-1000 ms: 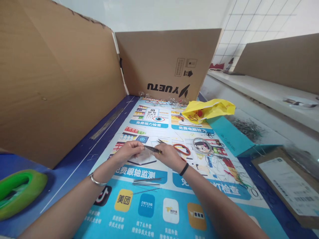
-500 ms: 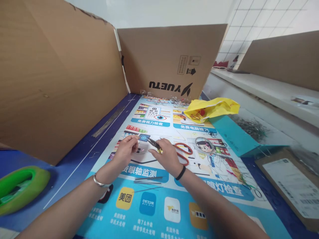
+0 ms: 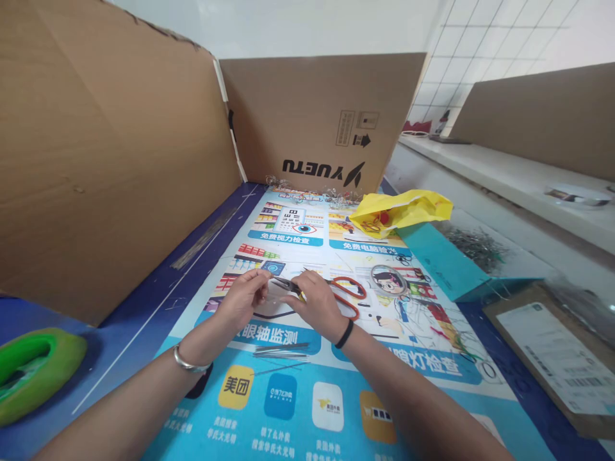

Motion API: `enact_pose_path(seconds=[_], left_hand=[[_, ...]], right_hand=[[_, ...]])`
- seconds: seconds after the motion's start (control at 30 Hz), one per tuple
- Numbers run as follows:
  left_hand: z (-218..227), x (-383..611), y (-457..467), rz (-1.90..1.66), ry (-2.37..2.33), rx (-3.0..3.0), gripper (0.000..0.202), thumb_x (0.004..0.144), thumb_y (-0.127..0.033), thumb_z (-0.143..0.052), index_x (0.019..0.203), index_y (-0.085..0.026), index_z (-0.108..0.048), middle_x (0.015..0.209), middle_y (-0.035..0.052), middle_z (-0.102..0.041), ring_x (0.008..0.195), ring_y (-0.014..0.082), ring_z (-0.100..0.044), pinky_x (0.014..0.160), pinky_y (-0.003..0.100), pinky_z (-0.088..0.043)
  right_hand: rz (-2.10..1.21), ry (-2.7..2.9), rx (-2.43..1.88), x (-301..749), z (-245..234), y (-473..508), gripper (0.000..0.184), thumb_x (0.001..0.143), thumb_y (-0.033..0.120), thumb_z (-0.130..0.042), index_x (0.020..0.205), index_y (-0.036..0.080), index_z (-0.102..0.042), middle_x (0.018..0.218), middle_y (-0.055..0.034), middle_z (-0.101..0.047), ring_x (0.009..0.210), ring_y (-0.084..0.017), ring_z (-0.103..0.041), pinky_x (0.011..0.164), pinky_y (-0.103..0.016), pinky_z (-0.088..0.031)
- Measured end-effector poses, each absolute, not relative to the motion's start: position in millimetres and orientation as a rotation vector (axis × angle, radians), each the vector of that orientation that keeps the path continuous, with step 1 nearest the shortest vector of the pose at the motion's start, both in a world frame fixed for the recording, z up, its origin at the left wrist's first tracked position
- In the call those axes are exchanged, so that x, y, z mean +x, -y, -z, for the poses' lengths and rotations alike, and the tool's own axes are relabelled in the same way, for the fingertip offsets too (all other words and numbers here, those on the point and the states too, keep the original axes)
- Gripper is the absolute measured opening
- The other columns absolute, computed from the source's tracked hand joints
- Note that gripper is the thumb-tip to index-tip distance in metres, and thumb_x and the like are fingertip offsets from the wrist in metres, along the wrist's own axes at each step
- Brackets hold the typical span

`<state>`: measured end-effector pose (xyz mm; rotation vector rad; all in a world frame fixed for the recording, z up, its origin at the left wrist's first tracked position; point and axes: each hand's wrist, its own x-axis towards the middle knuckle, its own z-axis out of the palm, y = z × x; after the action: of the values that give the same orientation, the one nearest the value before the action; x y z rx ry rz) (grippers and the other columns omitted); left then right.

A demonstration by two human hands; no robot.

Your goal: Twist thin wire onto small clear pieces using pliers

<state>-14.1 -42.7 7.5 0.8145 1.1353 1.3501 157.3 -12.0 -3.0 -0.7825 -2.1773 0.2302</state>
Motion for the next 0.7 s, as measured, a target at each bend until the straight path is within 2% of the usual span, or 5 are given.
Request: enact_pose_path(seconds=[0.13,0.33,0.5,0.7], left_hand=[[-9.0,-14.4,44.1,-1.256,-1.133,0.808,0.015,0.067,-0.028,-0.063,0.067,-0.015,-0.055,0.046,-0.0051,-0.045,0.041,0.0052,-0.039,0.041,0.018,-0.026],[-9.7,-14.1,45.5,-1.092,-1.106,0.856,0.017,0.069,-0.031,-0.062,0.07,-0.015,-0.056,0.047,-0.0043,-0.046,0.04,0.0048,-0.037,0.04,0.018,-0.024],[-8.4,-14.8,44.5,-1.101,-1.131,0.864,0.017,0.068,-0.03,-0.063,0.068,-0.015,-0.054,0.047,-0.0049,-0.045,0.04,0.0042,-0.036,0.04,0.018,-0.025],[-7.7,-18.2,42.5,-1.14,-1.147,0.852,0.019,0.067,-0.031,-0.064,0.07,-0.014,-0.055,0.047,-0.0048,-0.045,0.041,0.0047,-0.038,0.041,0.018,-0.026]], right_hand=[[-0.262,2.171,-0.812,161.6,1.9,7.8,0.024,0.078,0.042,-0.059,0.083,0.019,-0.054,0.077,-0.0051,-0.056,0.074,-0.018,-0.051,0.066,-0.031,-0.043],[-0.287,2.115,-0.853,166.9,4.5,0.2,0.021,0.078,0.039,-0.06,0.084,0.02,-0.053,0.079,-0.0044,-0.055,0.078,-0.018,-0.051,0.069,-0.032,-0.043],[-0.38,2.058,-0.918,169.1,2.9,-2.9,0.016,0.08,0.036,-0.057,0.082,0.02,-0.052,0.075,-0.002,-0.052,0.072,-0.016,-0.049,0.066,-0.029,-0.041],[-0.431,2.097,-0.902,168.9,-0.6,-2.2,0.021,0.079,0.04,-0.058,0.079,0.02,-0.052,0.073,-0.001,-0.051,0.069,-0.015,-0.048,0.063,-0.027,-0.039]])
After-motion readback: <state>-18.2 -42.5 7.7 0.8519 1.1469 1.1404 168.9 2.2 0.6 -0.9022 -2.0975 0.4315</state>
